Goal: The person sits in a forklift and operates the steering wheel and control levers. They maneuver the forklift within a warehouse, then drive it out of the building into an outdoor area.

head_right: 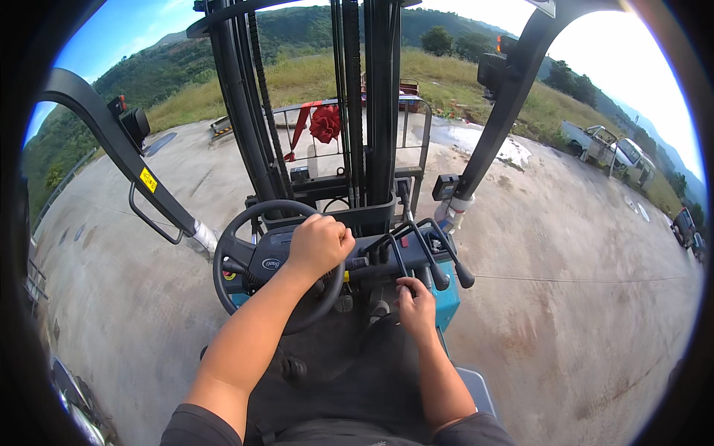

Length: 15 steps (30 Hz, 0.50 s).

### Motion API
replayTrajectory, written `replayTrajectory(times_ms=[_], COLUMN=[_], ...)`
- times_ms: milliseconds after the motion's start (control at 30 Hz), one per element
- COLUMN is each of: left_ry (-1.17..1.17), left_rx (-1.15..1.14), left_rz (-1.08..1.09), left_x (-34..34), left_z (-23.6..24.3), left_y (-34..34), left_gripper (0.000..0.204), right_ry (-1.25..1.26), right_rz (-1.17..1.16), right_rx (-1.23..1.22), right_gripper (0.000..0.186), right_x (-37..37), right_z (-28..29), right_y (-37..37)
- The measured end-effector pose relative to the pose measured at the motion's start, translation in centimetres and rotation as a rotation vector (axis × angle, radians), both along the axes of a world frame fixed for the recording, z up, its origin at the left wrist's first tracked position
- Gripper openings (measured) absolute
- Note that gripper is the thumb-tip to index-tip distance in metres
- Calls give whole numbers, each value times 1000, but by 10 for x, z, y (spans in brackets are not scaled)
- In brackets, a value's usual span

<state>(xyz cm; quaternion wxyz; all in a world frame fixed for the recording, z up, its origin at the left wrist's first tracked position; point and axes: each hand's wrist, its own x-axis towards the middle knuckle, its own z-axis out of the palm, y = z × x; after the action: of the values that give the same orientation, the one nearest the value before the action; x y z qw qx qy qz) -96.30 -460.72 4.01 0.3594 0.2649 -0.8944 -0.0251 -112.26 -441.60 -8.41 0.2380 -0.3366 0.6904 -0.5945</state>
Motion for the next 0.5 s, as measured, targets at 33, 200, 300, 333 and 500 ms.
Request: replayTrajectory(times_ms=[33,200,300,333,500], left_ry=[-24,17,35,20,44], left_rx=[-3,-18,-32,-20,-46], left_rz=[77,360,378,394,347], left_x=[-15,-5,15,15,-52], left_z=[7,7,-12,-18,-24], left_y=[-33,-153,-168,-171,-179], left_gripper=[19,25,23,22,21], right_ry=[-41,-70,-131,-111,-140], right_rz=[-52,-38,-74,-78,-120], right_rx=[38,-66,-54,-82,-84], right_gripper=[22,22,21,21,20], right_x=[-8,-57,-85,-95,-145], right_z=[-7,-36,-46,-49,-67], right_y=[-4,-36,-51,-58,-71])
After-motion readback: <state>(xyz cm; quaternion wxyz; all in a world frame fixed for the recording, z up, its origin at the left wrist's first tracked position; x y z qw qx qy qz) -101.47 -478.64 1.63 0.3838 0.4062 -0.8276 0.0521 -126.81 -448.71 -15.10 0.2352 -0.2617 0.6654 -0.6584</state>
